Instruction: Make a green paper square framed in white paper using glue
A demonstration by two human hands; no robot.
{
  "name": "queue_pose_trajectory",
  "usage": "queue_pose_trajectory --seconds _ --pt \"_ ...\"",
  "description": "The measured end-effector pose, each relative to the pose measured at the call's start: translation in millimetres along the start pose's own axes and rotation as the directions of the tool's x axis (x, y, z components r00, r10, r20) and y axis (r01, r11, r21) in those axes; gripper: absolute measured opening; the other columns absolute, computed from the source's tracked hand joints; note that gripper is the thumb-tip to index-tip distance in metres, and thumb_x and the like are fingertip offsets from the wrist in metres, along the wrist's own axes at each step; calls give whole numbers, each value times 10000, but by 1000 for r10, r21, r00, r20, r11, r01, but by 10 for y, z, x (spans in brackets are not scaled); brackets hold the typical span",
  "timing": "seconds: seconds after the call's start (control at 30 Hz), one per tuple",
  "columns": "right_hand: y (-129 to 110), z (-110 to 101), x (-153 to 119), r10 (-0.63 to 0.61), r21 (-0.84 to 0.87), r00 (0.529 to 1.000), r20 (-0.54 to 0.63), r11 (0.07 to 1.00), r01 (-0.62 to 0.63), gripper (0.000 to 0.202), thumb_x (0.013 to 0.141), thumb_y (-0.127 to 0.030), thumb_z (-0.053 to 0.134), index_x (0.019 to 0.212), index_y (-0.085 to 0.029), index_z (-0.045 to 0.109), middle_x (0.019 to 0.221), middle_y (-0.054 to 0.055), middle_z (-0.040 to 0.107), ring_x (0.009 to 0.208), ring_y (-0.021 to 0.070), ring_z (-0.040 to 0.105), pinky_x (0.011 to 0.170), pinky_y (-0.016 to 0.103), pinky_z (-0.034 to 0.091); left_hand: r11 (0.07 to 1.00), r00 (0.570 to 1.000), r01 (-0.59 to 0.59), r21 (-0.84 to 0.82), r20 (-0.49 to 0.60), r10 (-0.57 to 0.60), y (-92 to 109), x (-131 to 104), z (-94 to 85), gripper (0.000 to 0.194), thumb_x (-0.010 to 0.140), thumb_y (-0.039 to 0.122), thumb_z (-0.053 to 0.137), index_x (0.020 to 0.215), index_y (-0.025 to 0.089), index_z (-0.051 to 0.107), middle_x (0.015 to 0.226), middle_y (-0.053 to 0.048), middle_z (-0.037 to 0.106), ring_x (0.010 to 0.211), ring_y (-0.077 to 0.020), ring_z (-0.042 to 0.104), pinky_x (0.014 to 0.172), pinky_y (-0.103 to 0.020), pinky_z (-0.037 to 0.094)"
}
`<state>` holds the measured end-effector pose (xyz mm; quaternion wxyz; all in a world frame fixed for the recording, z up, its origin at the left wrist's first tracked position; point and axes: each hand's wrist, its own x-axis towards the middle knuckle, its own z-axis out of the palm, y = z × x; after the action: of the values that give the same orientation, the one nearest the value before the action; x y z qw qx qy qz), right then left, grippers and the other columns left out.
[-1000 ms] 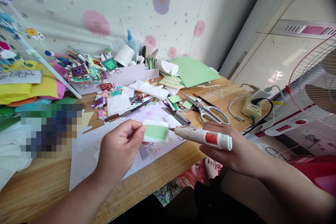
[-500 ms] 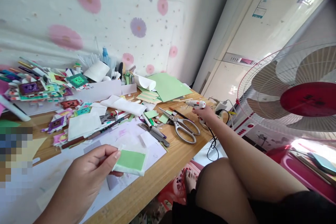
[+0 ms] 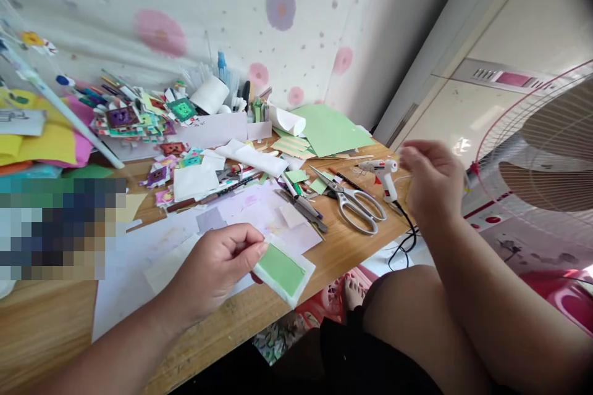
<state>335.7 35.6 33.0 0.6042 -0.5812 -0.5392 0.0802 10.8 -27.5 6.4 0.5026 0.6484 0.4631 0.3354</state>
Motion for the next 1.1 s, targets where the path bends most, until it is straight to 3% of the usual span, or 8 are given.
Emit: queue_pose_trajectory --seconds 0.03,0.07,0.13,0.2,0.3,0.57,0.93,1.1 --pt "-136 94 -149 7 93 983 183 995 -24 178 805 -339 612 910 -199 640 862 21 629 770 145 574 738 290 456 1000 1000 -11 25 2 11 2 -6 5 207 827 308 556 656 199 595 584 38 571 542 -107 520 524 -199 421" --pt "-269 202 -308 43 139 888 457 983 -119 146 770 -313 658 849 -191 654 799 12 632 736 139 572 716 282 459 998 1000 -20 53 2 20 4 -12 8 213 823 306 557 642 196 586 577 41 540 537 -103 490 511 -197 403" --pt "-504 421 -608 95 147 561 822 917 -370 147 772 -302 664 836 -170 653 734 9 632 663 121 560 653 270 462 995 999 -30 98 15 28 5 -26 9 224 821 309 555 629 195 573 567 47 487 528 -98 437 493 -196 371" --pt "-664 593 -829 110 120 354 929 813 -569 132 774 -283 655 798 -156 632 689 -4 616 615 101 551 618 254 467 992 999 -36 117 44 31 3 -39 8 230 825 318 548 632 196 575 563 50 461 522 -96 405 485 -197 351" --pt "-749 710 -978 128 76 232 964 706 -704 113 758 -250 662 751 -152 607 635 -34 583 558 75 528 563 220 452 991 997 -46 127 75 36 3 -45 16 231 822 325 545 634 197 586 554 52 450 505 -92 375 463 -197 326" --pt "-707 717 -1003 149 74 202 968 600 -796 239 679 -317 769 702 -145 604 567 -63 538 498 54 478 494 191 389 985 997 -54 163 56 45 41 -19 28 226 787 304 544 588 199 569 512 61 436 463 -83 345 426 -188 304" --pt "-741 730 -998 183 36 222 958 689 -724 302 631 -353 804 666 -152 582 575 -57 545 520 66 498 518 211 441 970 999 -38 241 40 29 37 -14 35 249 794 344 558 598 207 626 503 38 546 474 -109 451 455 -200 373" --pt "-716 728 -994 129 67 272 954 790 -610 228 707 -319 744 712 -153 588 596 -51 538 529 66 481 507 202 396 963 999 -40 267 8 39 26 1 35 247 771 365 588 594 203 649 515 36 549 491 -114 460 463 -200 365"
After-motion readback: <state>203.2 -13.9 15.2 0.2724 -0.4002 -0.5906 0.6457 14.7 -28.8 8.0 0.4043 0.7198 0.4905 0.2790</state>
